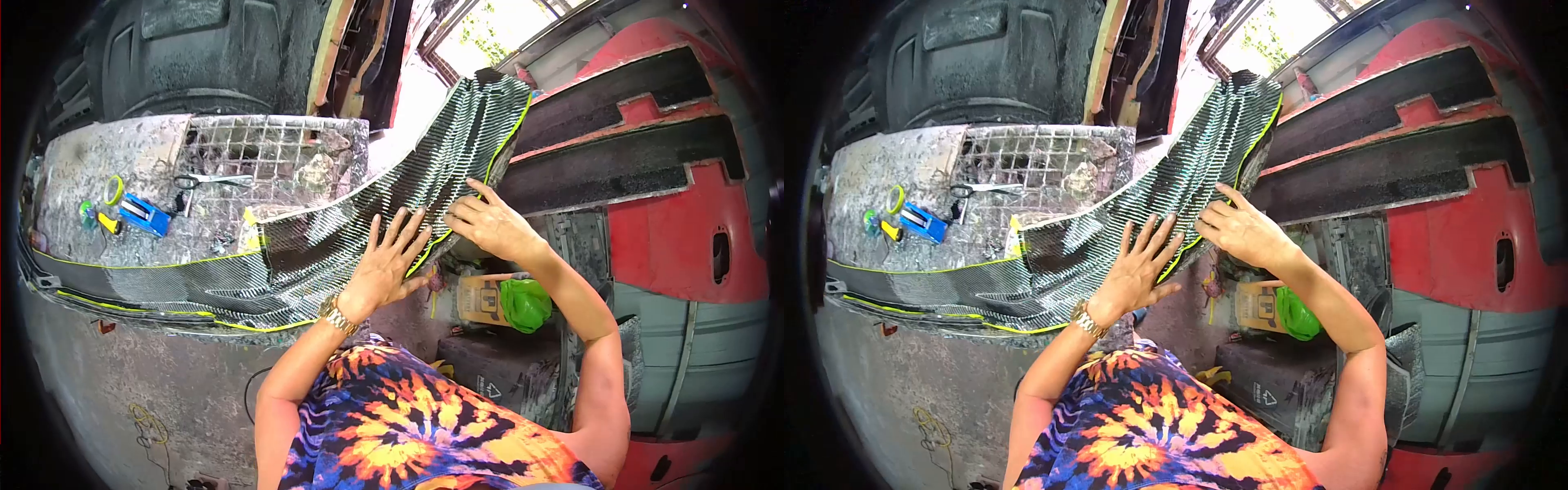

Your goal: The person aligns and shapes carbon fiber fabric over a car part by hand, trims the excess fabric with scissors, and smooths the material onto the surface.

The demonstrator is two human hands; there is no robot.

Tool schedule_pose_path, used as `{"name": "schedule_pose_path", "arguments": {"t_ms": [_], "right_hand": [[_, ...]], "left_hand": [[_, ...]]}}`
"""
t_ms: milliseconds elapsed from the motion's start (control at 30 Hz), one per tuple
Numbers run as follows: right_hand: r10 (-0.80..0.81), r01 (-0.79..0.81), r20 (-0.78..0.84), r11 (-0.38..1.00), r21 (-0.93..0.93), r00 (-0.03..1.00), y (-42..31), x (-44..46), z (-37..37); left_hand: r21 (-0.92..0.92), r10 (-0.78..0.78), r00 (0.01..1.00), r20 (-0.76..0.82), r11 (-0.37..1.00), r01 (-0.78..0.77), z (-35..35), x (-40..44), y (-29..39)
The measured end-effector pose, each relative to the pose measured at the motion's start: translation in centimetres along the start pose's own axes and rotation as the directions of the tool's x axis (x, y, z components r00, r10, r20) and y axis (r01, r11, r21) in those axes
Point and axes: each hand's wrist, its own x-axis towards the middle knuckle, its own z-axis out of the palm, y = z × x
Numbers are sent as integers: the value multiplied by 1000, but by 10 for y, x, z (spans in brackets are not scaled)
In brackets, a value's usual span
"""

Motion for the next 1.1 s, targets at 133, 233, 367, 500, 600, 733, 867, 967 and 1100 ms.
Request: {"name": "schedule_pose_path", "arguments": {"t_ms": [133, 233, 367, 500, 600, 733, 867, 967, 1100], "right_hand": [[-32, 30, 28, 997, 71, 999, 5, 5, -8], [-77, 74, 68, 996, 39, 995, 11, 7, -8], [-116, 115, 66, 993, 22, 991, 15, 10, -10], [-131, 128, 155, 991, 25, 979, 17, 8, -10], [-126, 121, 149, 992, 43, 981, 18, 8, -9], [-123, 120, 186, 992, 27, 975, 16, 9, -12], [-70, 71, 215, 997, 3, 974, 8, 12, -18], [-52, 46, 226, 999, 29, 973, 7, 12, -20], [-60, 56, 136, 998, 39, 989, 10, 12, -22]], "left_hand": [[-38, -46, 999, 5, 998, 46, -3, -4, 2], [-41, -61, 998, -1, 997, 61, -5, -3, 3], [-36, -80, 997, 9, 996, 80, -5, -3, 3], [-46, -91, 995, 25, 995, 93, -6, -2, 5], [-31, -94, 994, 52, 995, 95, -8, -2, 5], [-59, -105, 993, 56, 992, 108, -9, -1, 6], [-50, -110, 992, 55, 992, 113, -9, -1, 6], [-42, -113, 992, 53, 992, 115, -9, -2, 7], [-40, -113, 992, 54, 993, 115, -9, -2, 6]]}}
